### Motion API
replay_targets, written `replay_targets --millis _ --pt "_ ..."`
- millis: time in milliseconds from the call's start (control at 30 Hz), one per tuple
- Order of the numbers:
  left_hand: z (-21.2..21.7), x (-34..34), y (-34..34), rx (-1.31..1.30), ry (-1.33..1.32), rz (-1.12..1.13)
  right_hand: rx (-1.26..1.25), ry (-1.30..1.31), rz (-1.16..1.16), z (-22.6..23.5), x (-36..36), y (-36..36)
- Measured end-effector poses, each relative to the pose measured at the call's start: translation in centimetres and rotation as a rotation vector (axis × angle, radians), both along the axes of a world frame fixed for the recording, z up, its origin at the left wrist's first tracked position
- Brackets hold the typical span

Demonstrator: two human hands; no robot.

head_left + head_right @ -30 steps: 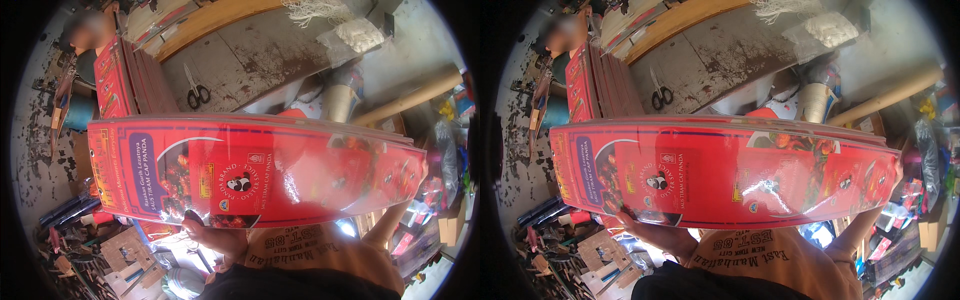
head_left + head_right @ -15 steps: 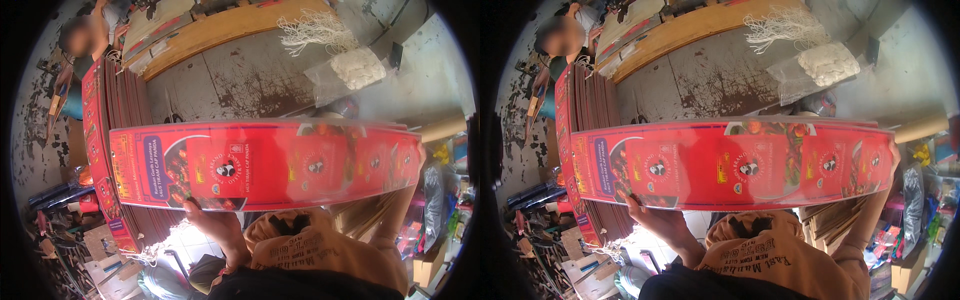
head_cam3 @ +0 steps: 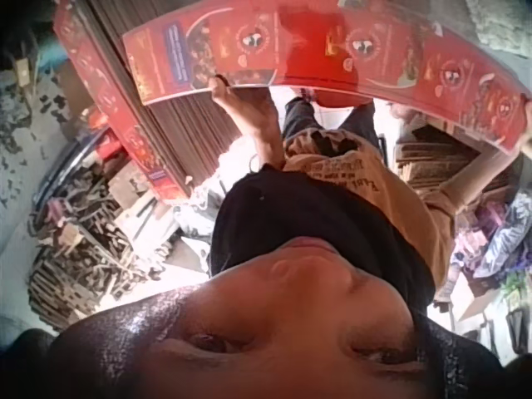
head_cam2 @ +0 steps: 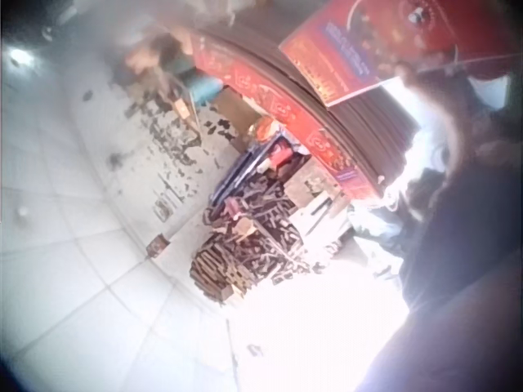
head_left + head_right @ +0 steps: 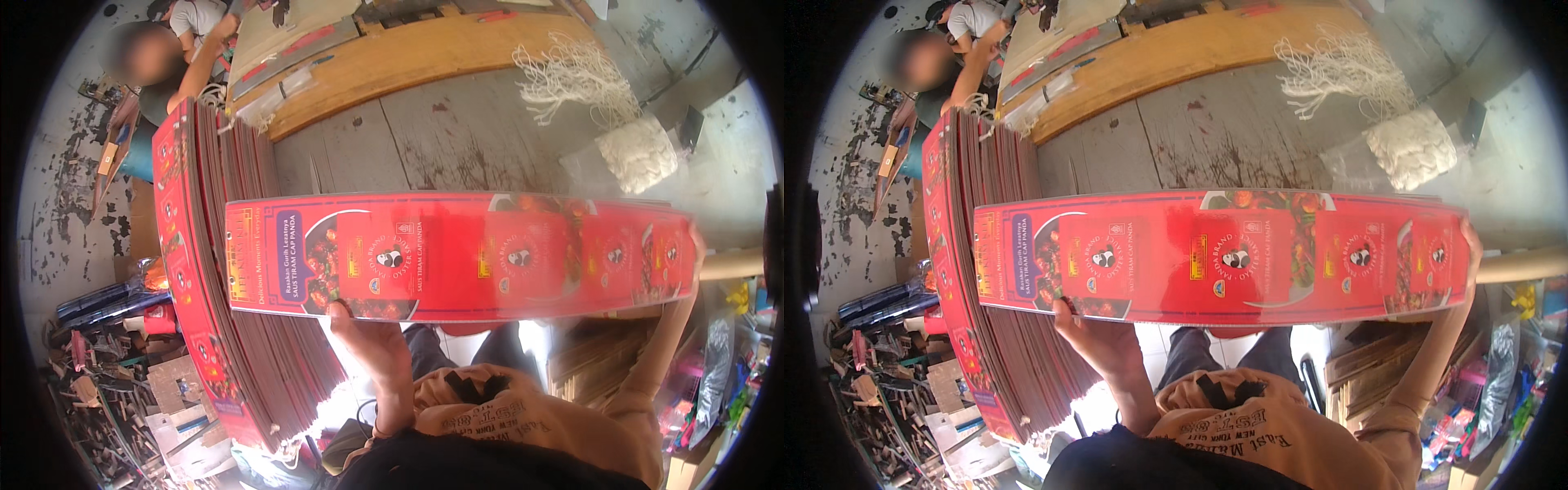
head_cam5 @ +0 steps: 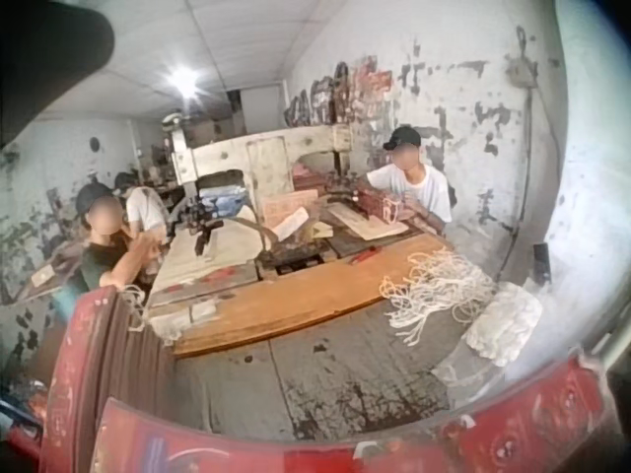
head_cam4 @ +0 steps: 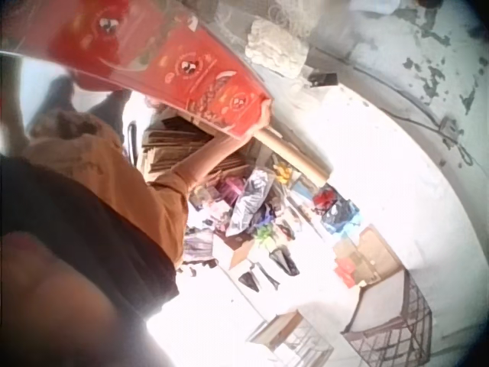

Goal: The person ties white strings around stacks of red rectangular packages using their hands. They then move the tied stacks to the floor, sit down to organize them, and later return to the table to cut strings and tie more packages.

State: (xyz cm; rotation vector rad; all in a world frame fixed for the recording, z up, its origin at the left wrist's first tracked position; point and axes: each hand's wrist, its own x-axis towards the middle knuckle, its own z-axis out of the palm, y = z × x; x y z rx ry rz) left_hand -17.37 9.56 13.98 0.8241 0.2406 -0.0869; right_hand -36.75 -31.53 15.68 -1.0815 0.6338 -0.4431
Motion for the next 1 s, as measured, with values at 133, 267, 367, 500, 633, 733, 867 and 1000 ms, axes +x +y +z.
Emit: replay_targets --millis 133,267,367,500,633,733,867,1000 --pt "-1.8 4.5 -3.7 0.078 -0.005 0.058 -0.013 0.044 -0.004 1.0 7.3 -3.5" --pt "-4.6 9.4 -9.1 0.05 -0.027 0.001 -0.071 0.048 0.094 2.3 15.2 -9.9" --pt "-5.2 13.8 -12.7 0.048 0.033 -0.054 -0.05 0.059 0.2 1.7 21.5 -15.3" --pt "-6.8 20.6 -16.3 0.081 0.075 -0.126 -0.035 0.007 0.242 -0.1 29.2 -20.7" --pt "-9.8 29.1 -18.3 0.115 0.086 -0.126 -0.156 -0.048 0.269 -3.7 38.0 -23.6" --pt "-11.5 32.5 -19.5 0.219 0.119 -0.16 -0.294 -0.034 0.374 -7.0 43.1 -27.6" --pt "-11.5 33.1 -20.6 0.442 0.11 -0.233 -0.238 0.27 0.245 -7.6 43.9 -26.9" --pt "-11.2 33.8 -19.5 0.67 0.085 -0.306 -0.18 0.274 0.291 -7.1 45.4 -26.0"
